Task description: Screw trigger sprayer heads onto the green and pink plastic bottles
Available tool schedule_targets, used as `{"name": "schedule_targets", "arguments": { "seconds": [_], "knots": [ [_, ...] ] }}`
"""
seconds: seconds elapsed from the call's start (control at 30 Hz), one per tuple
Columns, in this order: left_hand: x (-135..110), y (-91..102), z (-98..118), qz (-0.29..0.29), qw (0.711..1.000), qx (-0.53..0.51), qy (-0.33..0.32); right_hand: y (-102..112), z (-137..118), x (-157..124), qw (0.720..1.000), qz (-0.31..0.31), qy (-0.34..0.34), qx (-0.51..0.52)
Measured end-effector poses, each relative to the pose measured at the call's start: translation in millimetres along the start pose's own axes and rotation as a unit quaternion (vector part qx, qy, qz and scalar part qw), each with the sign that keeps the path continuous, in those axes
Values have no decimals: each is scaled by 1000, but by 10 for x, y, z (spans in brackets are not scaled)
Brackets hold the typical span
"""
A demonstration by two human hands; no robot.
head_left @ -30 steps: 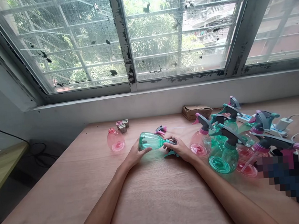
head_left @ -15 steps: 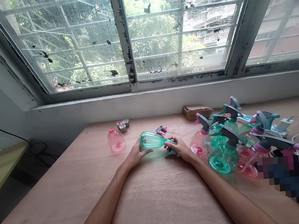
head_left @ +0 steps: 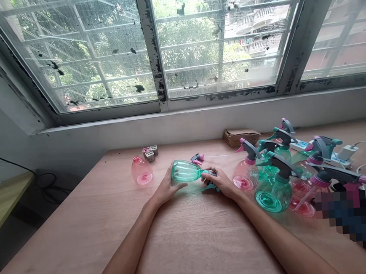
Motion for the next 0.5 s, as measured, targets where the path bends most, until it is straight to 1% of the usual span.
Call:
{"name": "schedule_targets", "arguments": {
  "seconds": [0.3,0.5],
  "knots": [
    [-7,-10,65,-13,1000,-14,4,-23,17,4,1000,-9,-2,6],
    [-1,1,-30,-3,1000,-8,11,15,63,26,1000,-5,-3,18]
  ]
}}
Point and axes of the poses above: each hand's wrist, its own x-axis towards the middle knuckle, its own y-axis out of the back of the hand, z = x × y, the point moved 10 cm from there along x, towards the middle knuckle, and after that the axes turned 2 degrees about -z, right-handed, at the moved point
